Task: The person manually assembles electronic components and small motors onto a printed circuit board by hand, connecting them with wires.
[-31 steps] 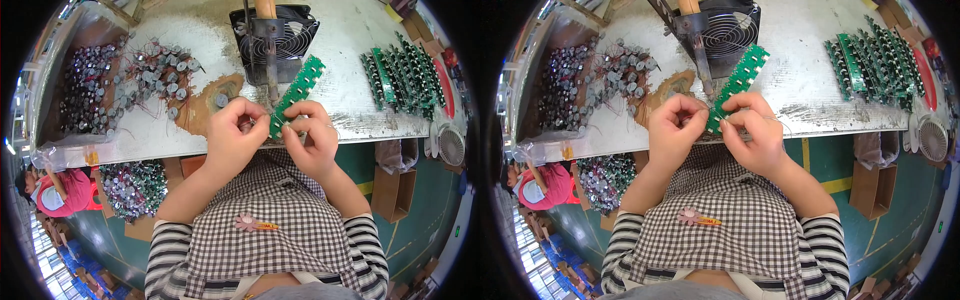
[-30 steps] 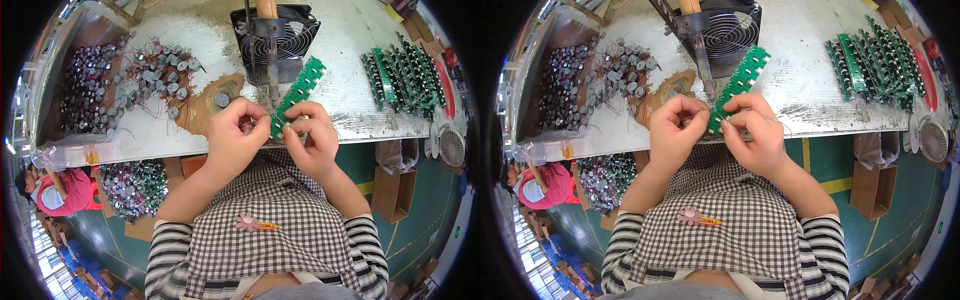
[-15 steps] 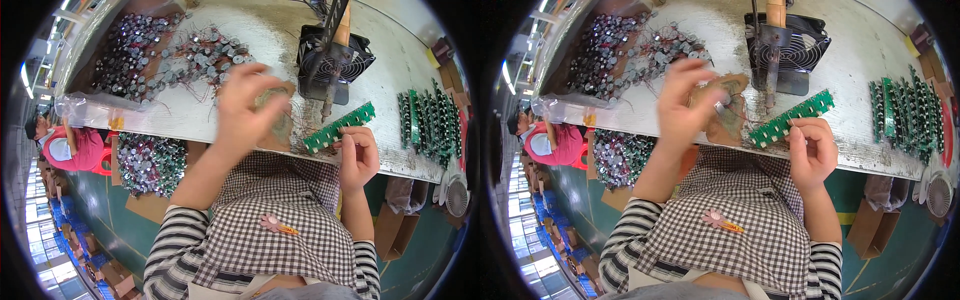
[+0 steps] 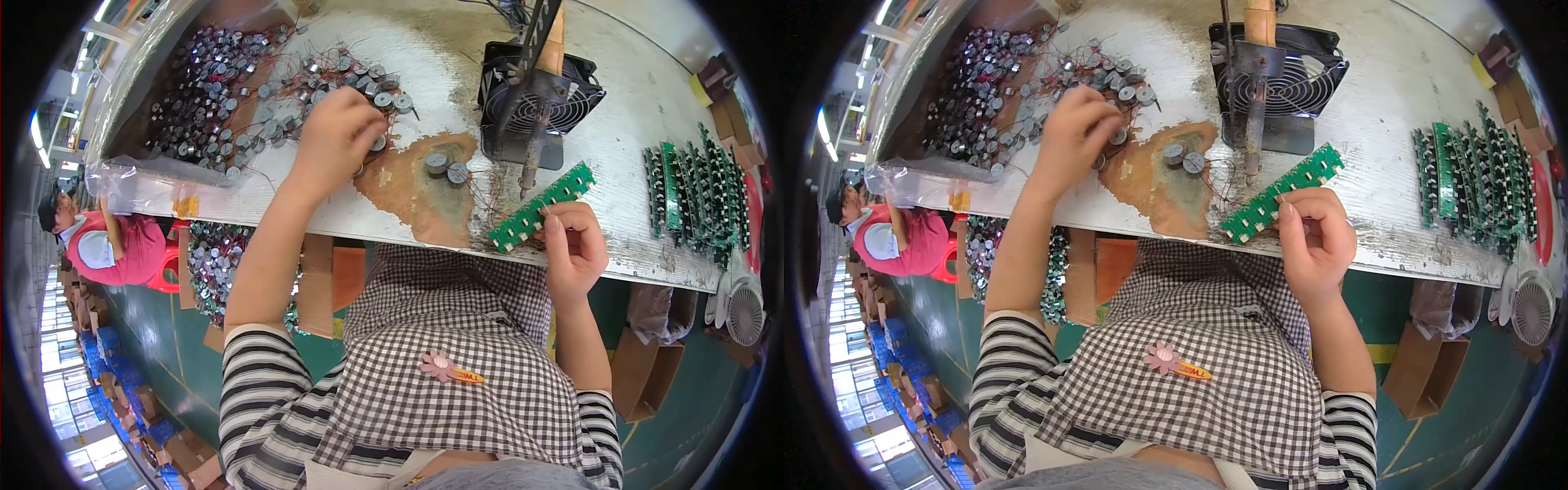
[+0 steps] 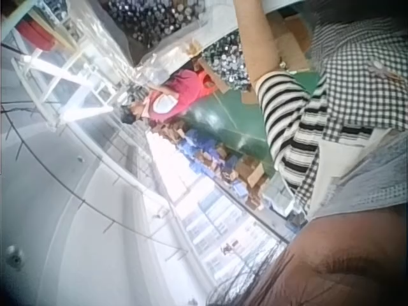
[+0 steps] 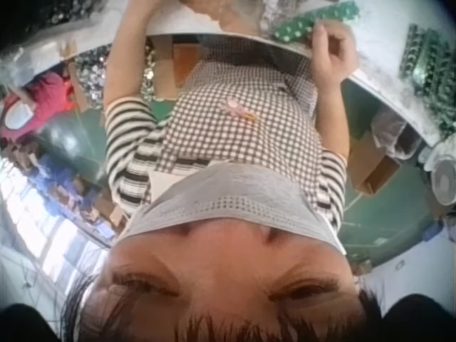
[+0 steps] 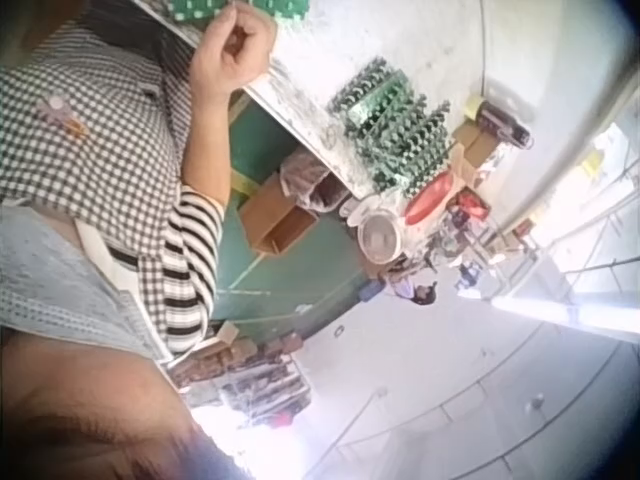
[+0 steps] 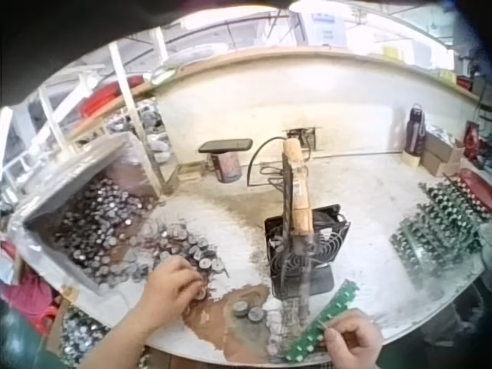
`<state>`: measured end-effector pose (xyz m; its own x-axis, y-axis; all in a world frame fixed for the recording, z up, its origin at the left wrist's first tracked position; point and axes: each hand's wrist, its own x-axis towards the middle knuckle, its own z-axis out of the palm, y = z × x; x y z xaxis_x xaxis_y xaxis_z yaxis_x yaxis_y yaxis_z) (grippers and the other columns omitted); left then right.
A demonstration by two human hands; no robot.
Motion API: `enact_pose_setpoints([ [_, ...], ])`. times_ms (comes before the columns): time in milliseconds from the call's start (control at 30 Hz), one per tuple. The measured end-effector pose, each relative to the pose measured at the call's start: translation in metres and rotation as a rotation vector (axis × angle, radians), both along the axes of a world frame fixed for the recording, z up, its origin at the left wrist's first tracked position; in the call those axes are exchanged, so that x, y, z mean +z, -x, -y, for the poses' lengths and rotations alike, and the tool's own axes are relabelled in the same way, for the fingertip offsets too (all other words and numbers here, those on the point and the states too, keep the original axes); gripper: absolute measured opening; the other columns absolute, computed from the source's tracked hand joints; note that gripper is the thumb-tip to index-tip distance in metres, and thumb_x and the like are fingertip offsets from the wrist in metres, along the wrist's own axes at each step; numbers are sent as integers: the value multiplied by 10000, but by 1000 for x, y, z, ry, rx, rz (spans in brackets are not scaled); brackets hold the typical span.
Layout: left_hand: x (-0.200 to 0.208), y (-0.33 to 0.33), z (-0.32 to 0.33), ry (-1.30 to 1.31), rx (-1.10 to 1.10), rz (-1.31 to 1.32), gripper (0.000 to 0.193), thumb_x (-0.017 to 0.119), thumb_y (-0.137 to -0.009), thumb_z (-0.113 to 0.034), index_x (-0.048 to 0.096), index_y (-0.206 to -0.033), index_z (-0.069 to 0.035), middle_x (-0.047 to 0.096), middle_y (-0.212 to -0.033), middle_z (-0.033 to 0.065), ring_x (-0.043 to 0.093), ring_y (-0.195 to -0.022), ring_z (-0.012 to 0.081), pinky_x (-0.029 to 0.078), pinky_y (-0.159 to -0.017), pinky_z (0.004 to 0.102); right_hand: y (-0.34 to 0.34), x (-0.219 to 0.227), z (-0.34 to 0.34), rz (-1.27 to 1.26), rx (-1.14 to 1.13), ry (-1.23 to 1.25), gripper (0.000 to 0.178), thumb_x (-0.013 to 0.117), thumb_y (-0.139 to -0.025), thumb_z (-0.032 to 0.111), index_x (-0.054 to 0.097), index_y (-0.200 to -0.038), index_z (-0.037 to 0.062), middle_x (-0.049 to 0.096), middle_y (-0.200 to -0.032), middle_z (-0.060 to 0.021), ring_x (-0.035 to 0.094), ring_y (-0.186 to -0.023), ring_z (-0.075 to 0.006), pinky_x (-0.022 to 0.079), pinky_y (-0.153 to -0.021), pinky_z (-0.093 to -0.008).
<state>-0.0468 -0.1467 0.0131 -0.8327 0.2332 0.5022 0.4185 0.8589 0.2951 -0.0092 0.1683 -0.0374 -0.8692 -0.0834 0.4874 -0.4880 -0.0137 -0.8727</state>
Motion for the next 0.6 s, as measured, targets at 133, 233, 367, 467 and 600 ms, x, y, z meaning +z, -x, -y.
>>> enact_pose_setpoints([
  [133,9,1,1,-662,86,-22,88,621,-816,-52,603,-774,24,597,-1012,84,565,-753,113,468,-663,258,-2,1,-1,51,34,22,73,569,-857,-68,522,-822,-24,587,-937,-143,545,-713,-117,457,-627,-217],
  [233,19,-25,-43,-1256,-59,292,76,591,-833,-43,593,-792,22,612,-951,91,540,-671,93,446,-623,221,2,-3,-5,-12,66,-6,91,589,-848,-31,504,-819,-12,581,-949,-156,537,-764,-148,442,-677,-246],
  [367,15,-64,-85,-1376,-90,898,97,599,-889,-93,595,-929,-5,603,-721,27,469,-552,50,368,-504,191,4,3,-5,-19,138,-12,61,557,-825,-35,506,-811,-4,588,-953,-169,534,-757,-159,440,-672,-259],
  [467,1,-68,-101,-1498,-141,980,96,630,-875,-97,605,-932,-23,594,-726,22,453,-544,40,315,-466,149,6,5,-1,-153,80,-125,80,588,-779,-76,542,-801,-14,603,-922,-161,546,-653,-144,449,-562,-241],
  [600,-4,-63,-116,-1419,-23,927,142,644,-873,-103,608,-966,-1,589,-729,-21,494,-585,15,353,-499,155,6,14,-1,-279,66,-272,106,649,-745,-73,583,-802,-12,591,-916,-146,553,-622,-137,445,-525,-237],
])
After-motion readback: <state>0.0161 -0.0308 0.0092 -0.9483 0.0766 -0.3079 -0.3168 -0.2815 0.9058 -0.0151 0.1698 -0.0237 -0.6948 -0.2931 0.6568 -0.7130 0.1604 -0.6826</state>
